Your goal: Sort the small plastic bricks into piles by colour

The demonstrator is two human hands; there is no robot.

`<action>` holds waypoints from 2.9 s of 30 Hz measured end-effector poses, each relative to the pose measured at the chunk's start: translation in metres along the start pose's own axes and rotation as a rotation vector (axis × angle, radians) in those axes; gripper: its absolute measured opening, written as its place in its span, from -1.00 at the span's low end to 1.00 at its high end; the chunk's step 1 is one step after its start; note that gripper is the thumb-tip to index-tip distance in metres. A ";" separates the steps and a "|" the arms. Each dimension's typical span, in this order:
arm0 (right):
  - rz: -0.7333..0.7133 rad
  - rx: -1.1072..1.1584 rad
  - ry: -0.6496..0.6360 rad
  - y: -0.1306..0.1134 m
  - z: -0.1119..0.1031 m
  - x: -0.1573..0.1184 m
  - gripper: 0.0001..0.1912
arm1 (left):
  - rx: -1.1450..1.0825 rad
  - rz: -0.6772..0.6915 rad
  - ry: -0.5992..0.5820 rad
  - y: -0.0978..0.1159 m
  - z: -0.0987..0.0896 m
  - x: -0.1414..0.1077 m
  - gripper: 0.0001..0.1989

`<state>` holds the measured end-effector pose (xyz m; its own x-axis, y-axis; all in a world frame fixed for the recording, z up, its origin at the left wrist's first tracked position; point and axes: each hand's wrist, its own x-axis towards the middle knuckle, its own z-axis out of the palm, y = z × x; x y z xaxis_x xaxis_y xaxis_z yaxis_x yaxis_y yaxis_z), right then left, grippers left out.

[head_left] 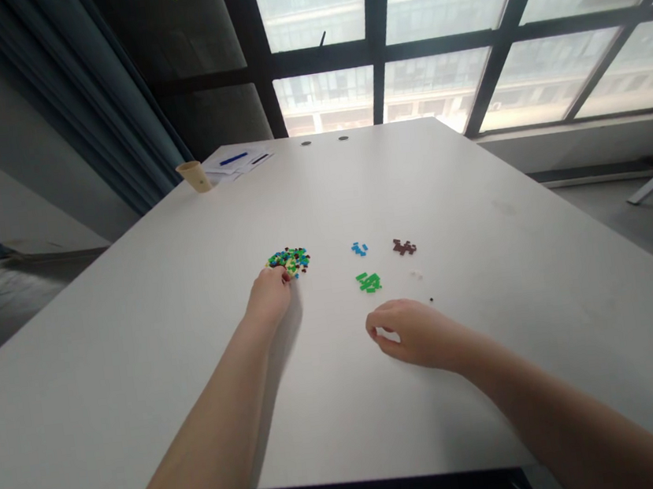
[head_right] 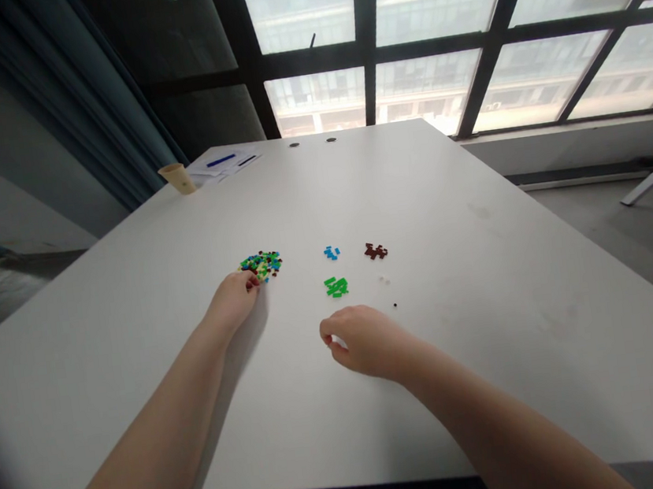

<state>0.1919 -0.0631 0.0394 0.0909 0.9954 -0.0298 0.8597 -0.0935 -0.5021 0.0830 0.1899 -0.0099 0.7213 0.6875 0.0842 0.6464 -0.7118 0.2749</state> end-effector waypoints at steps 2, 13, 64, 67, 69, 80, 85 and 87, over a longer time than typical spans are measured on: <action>0.001 -0.007 0.009 0.001 0.000 0.000 -0.83 | 0.005 -0.002 -0.001 0.001 -0.001 0.000 -0.75; 0.001 -0.016 0.009 0.000 0.001 0.000 -0.84 | 0.035 -0.024 0.001 0.006 -0.005 -0.003 -0.70; -0.087 0.127 0.850 0.010 0.004 0.006 -0.93 | -1.659 -0.101 -0.563 0.098 -0.016 -0.063 -0.71; -0.078 0.126 0.837 0.011 0.003 0.006 -0.93 | -1.634 -0.113 -0.537 0.096 -0.013 -0.060 -0.71; -0.063 0.122 0.808 0.011 0.002 0.006 -0.93 | -1.598 -0.107 -0.503 0.092 -0.010 -0.056 -0.71; 0.286 0.003 0.181 0.033 0.007 0.004 -0.89 | -0.216 -0.058 0.080 0.032 -0.009 -0.017 -0.77; 0.338 -0.018 0.105 0.034 0.010 0.006 -0.87 | 0.227 -0.256 -0.068 0.020 -0.018 -0.021 -0.61; 0.353 -0.020 0.099 0.034 0.009 0.007 -0.86 | 0.280 -0.273 -0.124 0.017 -0.022 -0.020 -0.57</action>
<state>0.2168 -0.0595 0.0145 0.4312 0.8950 -0.1140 0.7762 -0.4324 -0.4588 0.0740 0.1668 0.0140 0.5277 0.8460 -0.0764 0.8484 -0.5293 -0.0012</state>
